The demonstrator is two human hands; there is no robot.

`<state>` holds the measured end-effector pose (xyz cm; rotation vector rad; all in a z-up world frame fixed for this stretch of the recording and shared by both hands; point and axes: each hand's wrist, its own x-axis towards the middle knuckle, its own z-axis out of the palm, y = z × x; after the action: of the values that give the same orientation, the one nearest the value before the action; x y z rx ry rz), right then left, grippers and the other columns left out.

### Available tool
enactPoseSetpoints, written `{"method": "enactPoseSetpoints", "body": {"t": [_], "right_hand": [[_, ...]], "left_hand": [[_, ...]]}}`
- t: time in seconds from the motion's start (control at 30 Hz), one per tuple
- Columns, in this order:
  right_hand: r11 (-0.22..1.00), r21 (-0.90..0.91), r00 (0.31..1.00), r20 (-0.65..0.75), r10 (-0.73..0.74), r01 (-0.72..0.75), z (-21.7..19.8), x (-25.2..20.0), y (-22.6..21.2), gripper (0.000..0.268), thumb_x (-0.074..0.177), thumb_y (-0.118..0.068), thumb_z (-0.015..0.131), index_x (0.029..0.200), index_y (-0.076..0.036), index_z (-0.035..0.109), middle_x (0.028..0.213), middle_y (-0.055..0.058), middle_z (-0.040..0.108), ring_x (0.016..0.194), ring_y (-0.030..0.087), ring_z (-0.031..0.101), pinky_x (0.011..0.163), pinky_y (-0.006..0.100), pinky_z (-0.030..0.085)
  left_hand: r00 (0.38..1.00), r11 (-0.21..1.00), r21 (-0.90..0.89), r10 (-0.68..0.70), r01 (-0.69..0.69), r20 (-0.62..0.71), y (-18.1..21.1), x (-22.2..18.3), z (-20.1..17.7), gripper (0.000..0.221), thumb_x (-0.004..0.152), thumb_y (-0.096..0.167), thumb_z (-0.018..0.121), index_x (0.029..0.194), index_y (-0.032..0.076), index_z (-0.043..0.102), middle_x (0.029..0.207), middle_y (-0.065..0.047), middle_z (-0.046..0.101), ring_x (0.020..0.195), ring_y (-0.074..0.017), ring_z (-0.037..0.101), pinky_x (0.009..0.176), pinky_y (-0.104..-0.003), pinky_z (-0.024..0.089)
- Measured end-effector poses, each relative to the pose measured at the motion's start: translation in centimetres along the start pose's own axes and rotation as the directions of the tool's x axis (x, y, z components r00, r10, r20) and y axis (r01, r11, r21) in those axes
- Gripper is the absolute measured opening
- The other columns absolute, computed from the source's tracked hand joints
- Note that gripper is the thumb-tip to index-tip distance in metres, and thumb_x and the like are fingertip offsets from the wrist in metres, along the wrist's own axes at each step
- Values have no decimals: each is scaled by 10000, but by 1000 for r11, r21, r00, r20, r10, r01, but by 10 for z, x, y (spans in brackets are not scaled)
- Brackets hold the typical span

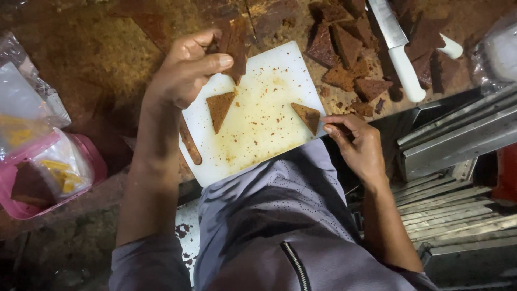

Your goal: Cutting and sorting triangular pieces of brown food on a cutting board

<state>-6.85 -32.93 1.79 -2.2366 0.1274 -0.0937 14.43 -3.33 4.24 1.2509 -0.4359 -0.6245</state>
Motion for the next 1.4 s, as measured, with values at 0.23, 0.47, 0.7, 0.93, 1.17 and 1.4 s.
{"method": "enactPoseSetpoints", "body": {"t": [0.23,0.47,0.7,0.93,1.17,1.4], "right_hand": [[1000,-4,1000,-18,25,-25,-4,-2,1,168,1002,-149,694,1134,-56,739,1098,70,751,971,158,685,875,287,495],[990,-143,998,-55,-22,14,1,4,6,161,993,-68,718,1151,-62,742,1000,78,701,683,162,543,620,298,393],[942,-322,996,21,-90,92,28,13,6,464,955,-207,754,1361,-21,628,1211,245,550,906,432,664,836,556,531],[994,-13,993,-30,112,-112,44,22,23,401,813,-176,874,1157,-125,673,1036,170,705,985,382,710,818,473,558],[826,549,992,77,103,-128,38,22,37,367,873,1,775,1223,7,666,924,109,716,845,140,636,831,319,552],[970,-205,960,-218,-178,133,13,41,43,199,944,-142,814,1132,-99,764,905,132,665,864,359,699,778,421,554]], "left_hand": [[965,883,415,-134,219,-225,7,-4,-24,583,850,215,759,1323,-45,536,1197,-183,704,1017,-244,720,878,-354,600],[617,-213,584,157,783,-771,-53,-46,-130,566,940,653,662,1007,111,810,940,-225,783,895,-449,760,719,-512,583],[775,-115,771,201,626,-599,-41,-68,-85,687,877,555,760,1136,-80,733,1385,-377,465,1134,-505,499,907,-595,442],[882,-110,953,421,283,-213,-106,-62,3,705,658,495,869,1191,88,649,987,-106,593,937,-337,648,730,-424,553],[895,84,896,72,435,-441,-124,-59,13,583,759,321,844,1266,205,581,1092,-57,543,1021,-364,643,864,-700,476],[931,649,694,-65,312,-358,-81,-62,52,482,896,174,721,1354,78,603,1134,-169,622,1075,-427,678,884,-558,557]]}}
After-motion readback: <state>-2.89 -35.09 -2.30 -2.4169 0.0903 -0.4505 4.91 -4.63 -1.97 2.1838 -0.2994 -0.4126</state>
